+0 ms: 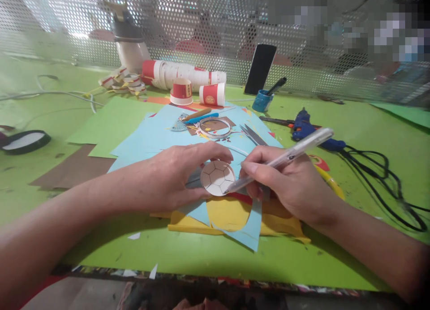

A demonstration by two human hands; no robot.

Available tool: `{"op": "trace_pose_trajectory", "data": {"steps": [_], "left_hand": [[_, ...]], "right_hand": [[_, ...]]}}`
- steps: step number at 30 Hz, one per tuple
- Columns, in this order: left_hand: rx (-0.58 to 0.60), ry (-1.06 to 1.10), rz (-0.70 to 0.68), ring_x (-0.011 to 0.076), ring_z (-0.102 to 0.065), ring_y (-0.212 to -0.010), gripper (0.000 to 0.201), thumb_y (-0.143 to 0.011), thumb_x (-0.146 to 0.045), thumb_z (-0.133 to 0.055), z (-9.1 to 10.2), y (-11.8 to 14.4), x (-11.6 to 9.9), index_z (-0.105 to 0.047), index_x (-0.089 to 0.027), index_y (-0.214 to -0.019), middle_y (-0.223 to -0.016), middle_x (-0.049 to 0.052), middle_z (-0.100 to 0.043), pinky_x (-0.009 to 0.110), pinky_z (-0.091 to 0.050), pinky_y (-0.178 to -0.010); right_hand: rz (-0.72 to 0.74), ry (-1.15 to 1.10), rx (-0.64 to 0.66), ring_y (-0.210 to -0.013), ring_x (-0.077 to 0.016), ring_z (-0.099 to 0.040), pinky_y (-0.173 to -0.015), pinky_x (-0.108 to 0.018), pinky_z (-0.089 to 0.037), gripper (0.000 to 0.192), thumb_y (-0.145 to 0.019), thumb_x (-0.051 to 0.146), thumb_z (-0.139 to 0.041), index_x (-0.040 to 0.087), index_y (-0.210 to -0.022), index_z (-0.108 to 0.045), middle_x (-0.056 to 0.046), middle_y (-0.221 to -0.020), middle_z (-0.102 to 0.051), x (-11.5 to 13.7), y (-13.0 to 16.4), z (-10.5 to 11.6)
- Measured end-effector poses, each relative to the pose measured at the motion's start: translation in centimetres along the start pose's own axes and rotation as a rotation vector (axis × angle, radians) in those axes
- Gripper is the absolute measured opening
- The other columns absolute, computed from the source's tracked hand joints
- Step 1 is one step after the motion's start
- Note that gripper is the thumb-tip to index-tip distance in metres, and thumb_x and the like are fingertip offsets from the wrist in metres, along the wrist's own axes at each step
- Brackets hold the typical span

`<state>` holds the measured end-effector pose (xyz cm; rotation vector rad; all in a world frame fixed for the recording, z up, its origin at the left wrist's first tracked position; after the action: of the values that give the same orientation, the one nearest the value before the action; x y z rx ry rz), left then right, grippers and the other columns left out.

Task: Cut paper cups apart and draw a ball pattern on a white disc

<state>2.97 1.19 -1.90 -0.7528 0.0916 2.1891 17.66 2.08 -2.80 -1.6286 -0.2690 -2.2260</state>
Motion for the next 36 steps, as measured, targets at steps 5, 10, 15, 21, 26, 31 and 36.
{"op": "trace_pose_trajectory", "data": {"steps": [5, 10, 15, 21, 26, 31, 36], "left_hand": [[0.011, -0.004, -0.005, 0.0191, -0.061, -0.097, 0.039, -0.088, -0.035, -0.059, -0.1, 0.0, 0.0, -0.048, -0.024, -0.124, -0.115, 0.005, -0.064, 0.03, -0.05, -0.08], [0.014, -0.012, 0.012, 0.0199, -0.062, -0.1, 0.041, -0.087, -0.034, -0.06, 0.0, 0.0, -0.1, -0.047, -0.024, -0.125, -0.119, 0.005, -0.063, 0.031, -0.05, -0.082], [0.011, -0.021, 0.019, 0.0212, -0.062, -0.103, 0.042, -0.087, -0.033, -0.06, 0.1, 0.0, -0.1, -0.048, -0.023, -0.125, -0.12, 0.007, -0.064, 0.03, -0.05, -0.084], [0.004, 0.001, 0.017, 0.0201, -0.064, -0.1, 0.042, -0.086, -0.033, -0.061, 0.1, 0.0, 0.2, -0.048, -0.024, -0.126, -0.118, 0.006, -0.065, 0.031, -0.051, -0.083], [0.022, 0.012, 0.067, 0.0196, -0.065, -0.098, 0.045, -0.082, -0.03, -0.064, 0.1, -0.2, 0.4, -0.048, -0.023, -0.123, -0.117, 0.005, -0.066, 0.031, -0.052, -0.082], [0.037, 0.049, 0.093, 0.0213, -0.064, -0.105, 0.047, -0.083, -0.037, -0.065, 0.3, -0.3, 0.7, -0.047, -0.025, -0.125, -0.12, 0.006, -0.066, 0.034, -0.053, -0.086], [0.051, 0.129, 0.098, 0.0234, -0.062, -0.112, 0.05, -0.081, -0.039, -0.068, 0.2, -0.4, 0.9, -0.049, -0.025, -0.126, -0.123, 0.007, -0.065, 0.037, -0.052, -0.09]], "right_hand": [[0.033, -0.016, -0.012, -0.046, -0.0067, -0.052, -0.046, -0.017, -0.043, 0.022, -0.09, 0.023, -0.057, 0.018, -0.069, -0.06, 0.003, -0.052, -0.061, 0.1, 0.1, 0.2], [0.035, 0.028, -0.003, -0.049, -0.0086, -0.054, -0.048, -0.019, -0.046, 0.02, -0.09, 0.024, -0.056, 0.018, -0.072, -0.061, 0.002, -0.054, -0.061, 0.2, -0.1, 0.0], [0.038, 0.07, -0.004, -0.049, -0.0093, -0.054, -0.048, -0.02, -0.046, 0.019, -0.089, 0.021, -0.055, 0.019, -0.07, -0.061, 0.002, -0.054, -0.061, 0.4, -0.1, 0.0], [0.049, 0.089, 0.014, -0.05, -0.0094, -0.054, -0.05, -0.02, -0.047, 0.02, -0.089, 0.023, -0.055, 0.02, -0.071, -0.06, 0.003, -0.055, -0.061, 0.4, 0.2, -0.1], [0.021, 0.059, -0.005, -0.049, -0.0098, -0.054, -0.05, -0.021, -0.047, 0.021, -0.09, 0.027, -0.056, 0.019, -0.071, -0.061, 0.002, -0.054, -0.062, 0.4, 0.2, 0.0], [0.024, 0.044, -0.017, -0.05, -0.0097, -0.054, -0.05, -0.021, -0.047, 0.023, -0.092, 0.03, -0.056, 0.019, -0.073, -0.061, 0.002, -0.056, -0.062, 0.5, 0.2, 0.1], [0.058, -0.038, -0.006, -0.05, -0.0099, -0.056, -0.051, -0.021, -0.048, 0.024, -0.092, 0.033, -0.055, 0.019, -0.073, -0.061, 0.002, -0.057, -0.062, 0.5, 0.1, 0.0]]}}
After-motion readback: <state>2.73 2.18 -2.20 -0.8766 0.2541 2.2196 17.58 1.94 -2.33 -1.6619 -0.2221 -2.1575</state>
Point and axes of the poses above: each hand's wrist, its own y-axis away from the middle knuckle, its own z-axis out of the back of the hand, x = y × z, the point moved 7 cm from there along -y, towards the middle knuckle
